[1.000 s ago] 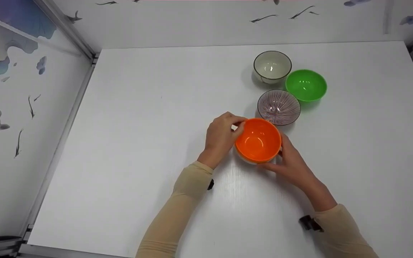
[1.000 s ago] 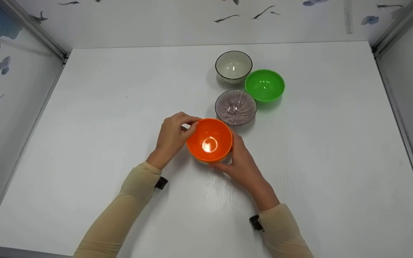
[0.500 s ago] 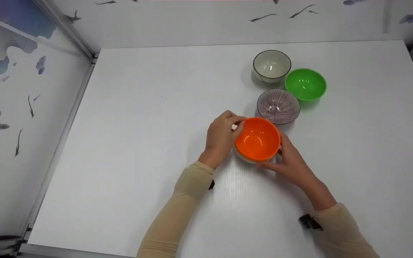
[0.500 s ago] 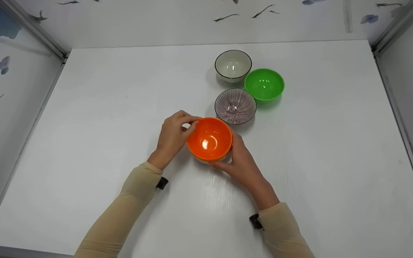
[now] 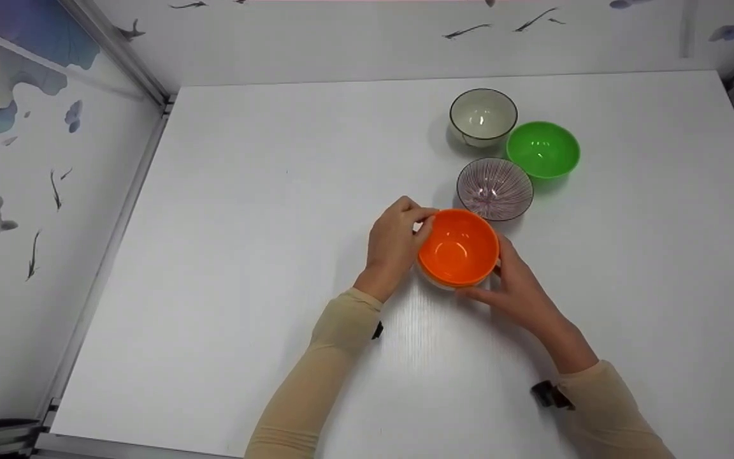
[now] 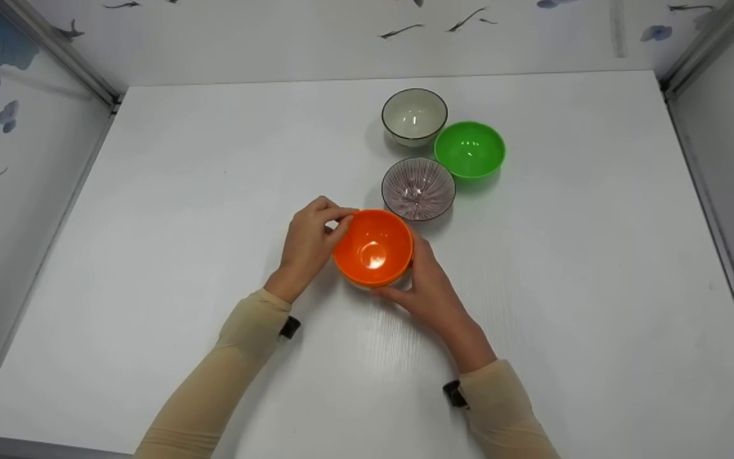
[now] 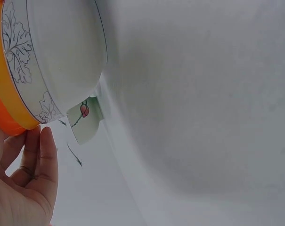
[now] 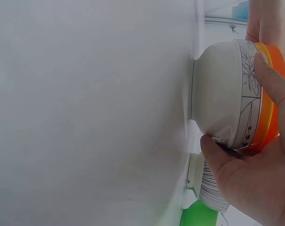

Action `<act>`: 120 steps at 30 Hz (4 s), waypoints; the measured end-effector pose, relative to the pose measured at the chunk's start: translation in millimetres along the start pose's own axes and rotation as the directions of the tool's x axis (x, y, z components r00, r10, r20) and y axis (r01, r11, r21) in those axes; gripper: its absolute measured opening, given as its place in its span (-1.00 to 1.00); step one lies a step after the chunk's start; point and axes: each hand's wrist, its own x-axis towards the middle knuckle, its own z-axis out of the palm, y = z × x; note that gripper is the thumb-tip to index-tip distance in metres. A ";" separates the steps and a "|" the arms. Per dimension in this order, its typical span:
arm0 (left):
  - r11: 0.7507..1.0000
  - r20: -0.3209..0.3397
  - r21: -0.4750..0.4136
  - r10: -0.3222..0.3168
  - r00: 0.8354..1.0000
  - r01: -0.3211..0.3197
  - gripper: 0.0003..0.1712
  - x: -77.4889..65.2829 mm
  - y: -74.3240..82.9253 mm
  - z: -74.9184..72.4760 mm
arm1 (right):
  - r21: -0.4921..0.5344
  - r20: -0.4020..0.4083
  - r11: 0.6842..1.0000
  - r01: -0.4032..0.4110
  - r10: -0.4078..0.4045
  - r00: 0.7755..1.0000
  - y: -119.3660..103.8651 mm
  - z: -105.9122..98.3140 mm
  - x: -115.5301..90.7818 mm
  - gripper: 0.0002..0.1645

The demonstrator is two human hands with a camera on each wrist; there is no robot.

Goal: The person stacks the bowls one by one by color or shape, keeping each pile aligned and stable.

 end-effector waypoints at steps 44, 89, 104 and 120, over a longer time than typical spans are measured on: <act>0.990 0.015 0.137 0.019 1.000 -0.021 -0.78 1.9 5.8 -2.0 | 0.000 -0.001 1.000 -0.030 0.030 1.000 0.3 0.6 0.0 0.33; 0.923 0.059 -0.383 -0.024 0.998 0.045 -0.65 -21.2 -11.7 -3.5 | -0.024 -0.001 0.999 -0.033 0.033 0.999 -1.6 0.6 -1.3 0.30; 0.867 0.127 -0.492 -0.010 0.992 0.072 -0.37 -39.2 -11.7 -4.0 | -0.012 -0.015 1.000 -0.006 0.006 1.000 -0.2 1.5 -2.3 0.31; 0.864 0.265 -0.497 0.065 0.962 0.078 0.24 -51.3 -18.4 2.0 | -0.018 -0.019 1.000 0.018 -0.019 1.000 -0.2 1.6 -2.2 0.31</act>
